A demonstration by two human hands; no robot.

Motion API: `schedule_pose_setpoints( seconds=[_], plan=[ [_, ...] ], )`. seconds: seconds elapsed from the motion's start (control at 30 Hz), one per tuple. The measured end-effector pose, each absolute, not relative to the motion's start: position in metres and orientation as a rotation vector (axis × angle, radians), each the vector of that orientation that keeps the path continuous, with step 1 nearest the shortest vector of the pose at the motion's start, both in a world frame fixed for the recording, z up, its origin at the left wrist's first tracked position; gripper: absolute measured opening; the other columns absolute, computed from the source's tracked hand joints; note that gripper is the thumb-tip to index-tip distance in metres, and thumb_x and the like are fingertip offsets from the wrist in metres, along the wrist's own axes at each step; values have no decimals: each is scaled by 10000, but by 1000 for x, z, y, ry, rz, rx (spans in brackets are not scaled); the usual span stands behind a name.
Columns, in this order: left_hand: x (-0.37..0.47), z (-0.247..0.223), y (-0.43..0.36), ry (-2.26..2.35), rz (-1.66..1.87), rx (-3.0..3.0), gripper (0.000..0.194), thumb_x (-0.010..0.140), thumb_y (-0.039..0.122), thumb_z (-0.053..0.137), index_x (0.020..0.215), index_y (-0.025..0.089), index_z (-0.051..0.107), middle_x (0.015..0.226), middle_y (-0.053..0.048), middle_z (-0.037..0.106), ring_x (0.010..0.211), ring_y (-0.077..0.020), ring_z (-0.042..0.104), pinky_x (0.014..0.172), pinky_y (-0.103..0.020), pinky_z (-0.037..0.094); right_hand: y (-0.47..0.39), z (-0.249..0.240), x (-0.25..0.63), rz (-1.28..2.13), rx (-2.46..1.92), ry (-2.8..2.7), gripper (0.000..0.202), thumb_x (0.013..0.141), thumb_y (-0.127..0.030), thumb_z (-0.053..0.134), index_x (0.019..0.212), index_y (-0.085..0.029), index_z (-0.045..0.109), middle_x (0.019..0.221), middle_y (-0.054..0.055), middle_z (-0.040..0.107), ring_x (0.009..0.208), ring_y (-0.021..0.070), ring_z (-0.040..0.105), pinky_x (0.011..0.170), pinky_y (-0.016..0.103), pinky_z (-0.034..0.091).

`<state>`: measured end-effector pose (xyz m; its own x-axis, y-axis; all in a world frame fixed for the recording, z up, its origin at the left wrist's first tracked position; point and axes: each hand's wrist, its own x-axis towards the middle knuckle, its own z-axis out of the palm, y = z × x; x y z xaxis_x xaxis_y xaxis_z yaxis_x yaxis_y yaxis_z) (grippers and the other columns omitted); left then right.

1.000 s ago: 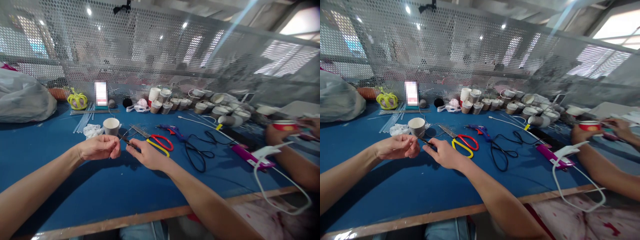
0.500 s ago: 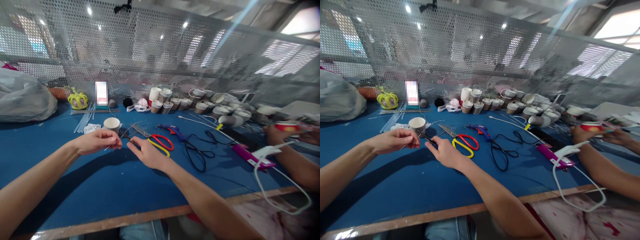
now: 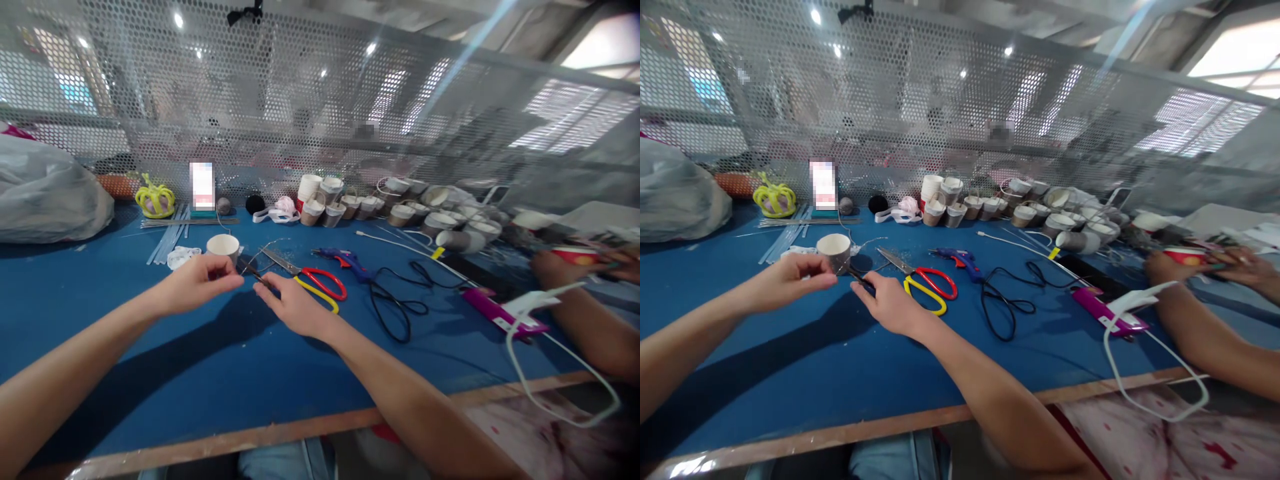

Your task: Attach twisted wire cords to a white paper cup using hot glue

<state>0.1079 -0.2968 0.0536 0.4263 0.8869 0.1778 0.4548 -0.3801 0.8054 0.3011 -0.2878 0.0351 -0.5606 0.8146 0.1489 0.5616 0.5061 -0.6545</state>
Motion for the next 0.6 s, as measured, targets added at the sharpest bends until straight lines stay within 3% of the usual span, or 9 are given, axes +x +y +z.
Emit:
schedule_pose_setpoints(
  seconds=[0.07,0.2,0.3,0.47,0.6],
  plan=[
    [101,50,-291,856,702,1683,256,774,387,481,723,146,548,741,-31,571,652,-113,474,608,-243,357,-289,38,302,843,-1067,-2302,316,861,-416,313,699,-169,426,609,-15,471,547,93,420,540,233,320],
    [95,39,-283,665,616,1322,295,636,402,652,712,141,536,670,-11,558,622,-102,493,586,-225,353,-291,40,303,899,-1025,-2318,319,863,-415,311,692,-169,422,599,-19,467,543,89,421,547,232,324],
    [101,39,-285,791,620,1496,264,642,380,638,632,148,513,589,19,511,548,-86,440,548,-221,331,-289,37,302,841,-1065,-2336,306,861,-401,328,703,-166,444,610,-11,482,539,93,423,535,232,317],
    [115,46,-296,1465,909,2227,158,676,228,569,553,159,496,569,-3,490,596,-131,417,571,-258,303,-285,31,299,624,-1330,-2295,268,845,-381,378,766,-152,491,644,31,531,562,123,460,526,246,303],
    [114,47,-295,1396,801,2193,163,705,262,532,589,154,494,561,9,497,555,-112,430,543,-237,322,-286,33,300,712,-1323,-2314,323,841,-440,359,845,-153,508,686,42,562,581,135,485,521,242,312]
  ],
)
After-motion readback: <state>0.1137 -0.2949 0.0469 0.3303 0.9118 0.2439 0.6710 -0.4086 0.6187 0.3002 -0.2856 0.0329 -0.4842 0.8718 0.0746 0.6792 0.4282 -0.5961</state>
